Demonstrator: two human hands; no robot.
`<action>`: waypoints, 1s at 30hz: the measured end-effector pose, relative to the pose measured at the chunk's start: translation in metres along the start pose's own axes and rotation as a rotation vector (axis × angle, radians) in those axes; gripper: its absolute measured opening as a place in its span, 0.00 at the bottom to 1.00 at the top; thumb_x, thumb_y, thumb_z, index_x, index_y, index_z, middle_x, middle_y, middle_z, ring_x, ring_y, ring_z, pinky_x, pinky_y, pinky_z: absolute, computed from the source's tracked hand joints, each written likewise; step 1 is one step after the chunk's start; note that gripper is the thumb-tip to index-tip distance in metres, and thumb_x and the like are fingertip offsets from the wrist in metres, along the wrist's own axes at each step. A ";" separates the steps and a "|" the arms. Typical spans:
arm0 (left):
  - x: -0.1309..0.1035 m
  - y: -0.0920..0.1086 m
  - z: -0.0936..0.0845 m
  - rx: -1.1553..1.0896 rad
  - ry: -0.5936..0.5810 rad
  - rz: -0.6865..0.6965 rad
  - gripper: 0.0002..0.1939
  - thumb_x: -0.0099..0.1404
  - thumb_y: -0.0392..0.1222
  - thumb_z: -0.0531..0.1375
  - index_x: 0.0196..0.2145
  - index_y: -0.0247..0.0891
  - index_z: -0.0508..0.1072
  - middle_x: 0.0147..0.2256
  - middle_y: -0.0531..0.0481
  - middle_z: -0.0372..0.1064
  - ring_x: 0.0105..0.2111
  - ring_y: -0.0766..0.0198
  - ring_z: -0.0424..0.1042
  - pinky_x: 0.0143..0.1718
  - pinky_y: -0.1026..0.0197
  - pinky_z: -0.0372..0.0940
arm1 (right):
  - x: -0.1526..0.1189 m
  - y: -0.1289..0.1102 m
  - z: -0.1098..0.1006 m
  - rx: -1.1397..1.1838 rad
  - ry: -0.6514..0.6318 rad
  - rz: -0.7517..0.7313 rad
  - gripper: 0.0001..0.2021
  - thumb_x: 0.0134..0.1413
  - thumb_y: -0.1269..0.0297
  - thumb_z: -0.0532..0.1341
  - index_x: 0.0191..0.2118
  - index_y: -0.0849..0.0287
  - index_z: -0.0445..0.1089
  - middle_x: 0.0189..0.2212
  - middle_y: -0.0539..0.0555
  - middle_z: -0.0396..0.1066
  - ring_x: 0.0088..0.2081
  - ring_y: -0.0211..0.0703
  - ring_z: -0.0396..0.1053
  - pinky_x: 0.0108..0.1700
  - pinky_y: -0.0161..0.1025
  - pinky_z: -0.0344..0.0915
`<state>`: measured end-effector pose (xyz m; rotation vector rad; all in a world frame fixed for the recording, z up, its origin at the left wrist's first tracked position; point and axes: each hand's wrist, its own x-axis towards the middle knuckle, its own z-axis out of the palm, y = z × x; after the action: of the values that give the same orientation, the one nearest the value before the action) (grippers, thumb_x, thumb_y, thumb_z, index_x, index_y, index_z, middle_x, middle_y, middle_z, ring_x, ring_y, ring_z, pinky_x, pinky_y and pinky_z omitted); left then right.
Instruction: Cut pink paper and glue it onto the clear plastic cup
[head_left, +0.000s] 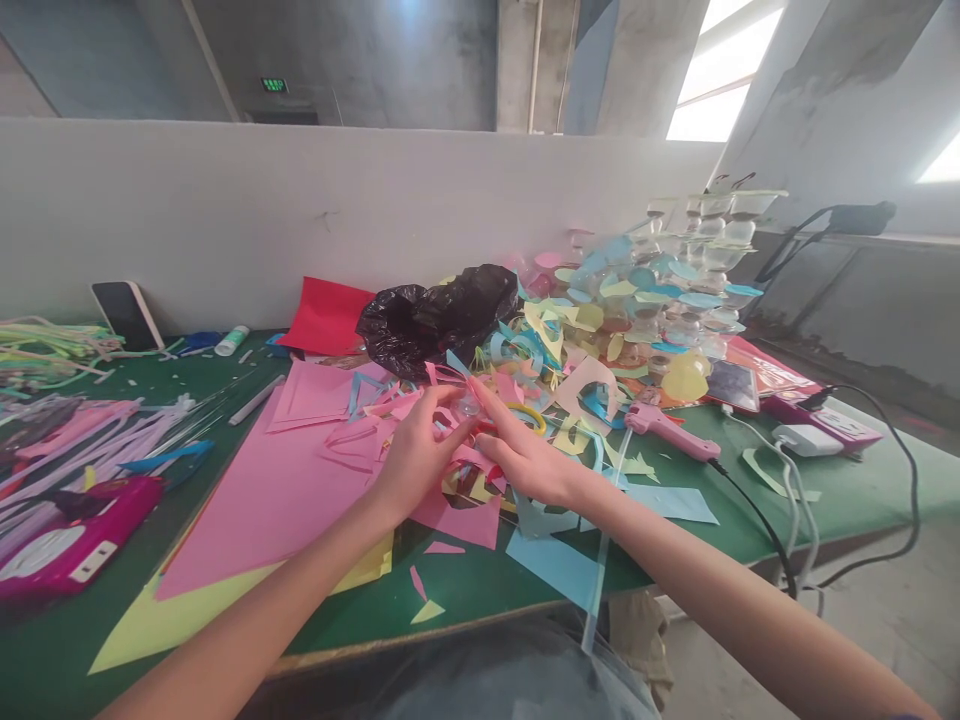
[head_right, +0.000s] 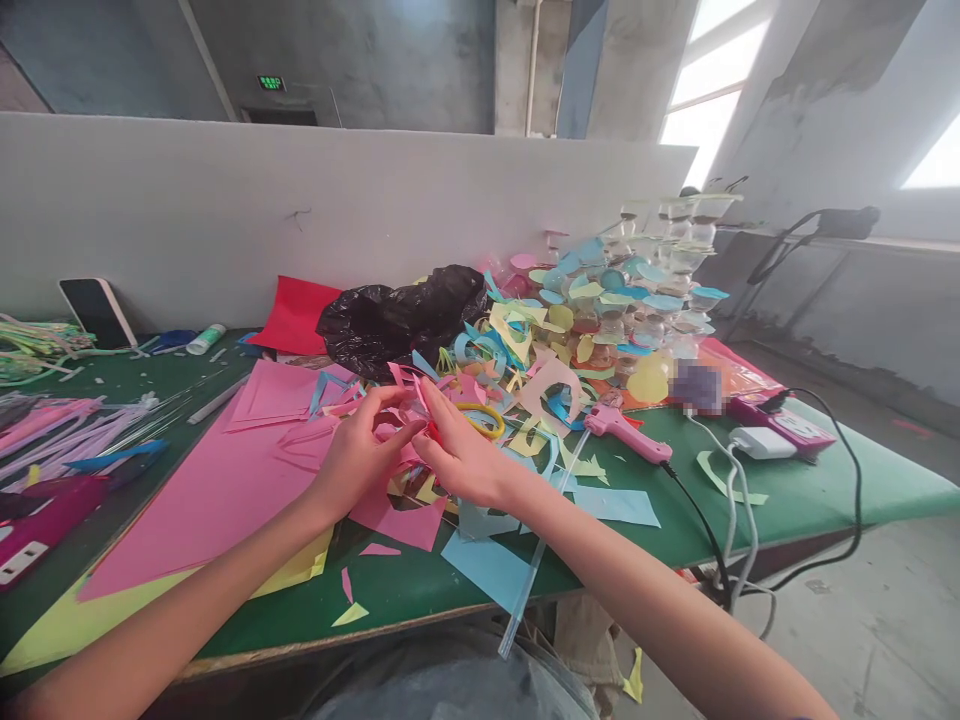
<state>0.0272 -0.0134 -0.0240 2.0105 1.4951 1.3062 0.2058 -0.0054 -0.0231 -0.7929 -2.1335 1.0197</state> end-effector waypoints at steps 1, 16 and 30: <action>0.000 0.000 0.000 0.001 -0.002 -0.001 0.19 0.64 0.53 0.62 0.50 0.44 0.69 0.48 0.47 0.73 0.45 0.57 0.74 0.42 0.56 0.69 | 0.000 0.000 0.000 0.000 -0.001 0.001 0.36 0.66 0.44 0.46 0.73 0.51 0.33 0.73 0.50 0.29 0.72 0.49 0.30 0.71 0.54 0.35; -0.001 -0.001 -0.002 0.040 0.013 0.035 0.19 0.64 0.51 0.62 0.50 0.44 0.68 0.49 0.47 0.72 0.46 0.56 0.73 0.46 0.55 0.68 | 0.001 0.001 -0.001 -0.005 0.038 -0.016 0.36 0.66 0.48 0.49 0.73 0.51 0.35 0.73 0.51 0.30 0.72 0.48 0.29 0.71 0.55 0.34; -0.001 -0.002 -0.004 0.111 0.071 0.125 0.17 0.65 0.50 0.61 0.49 0.43 0.67 0.48 0.47 0.71 0.48 0.57 0.71 0.47 0.55 0.66 | -0.003 0.008 -0.003 0.016 0.051 -0.098 0.33 0.67 0.49 0.51 0.72 0.46 0.39 0.72 0.50 0.37 0.72 0.47 0.37 0.70 0.53 0.43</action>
<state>0.0223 -0.0142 -0.0234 2.1800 1.5265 1.3852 0.2120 -0.0024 -0.0287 -0.6929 -2.0964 0.9548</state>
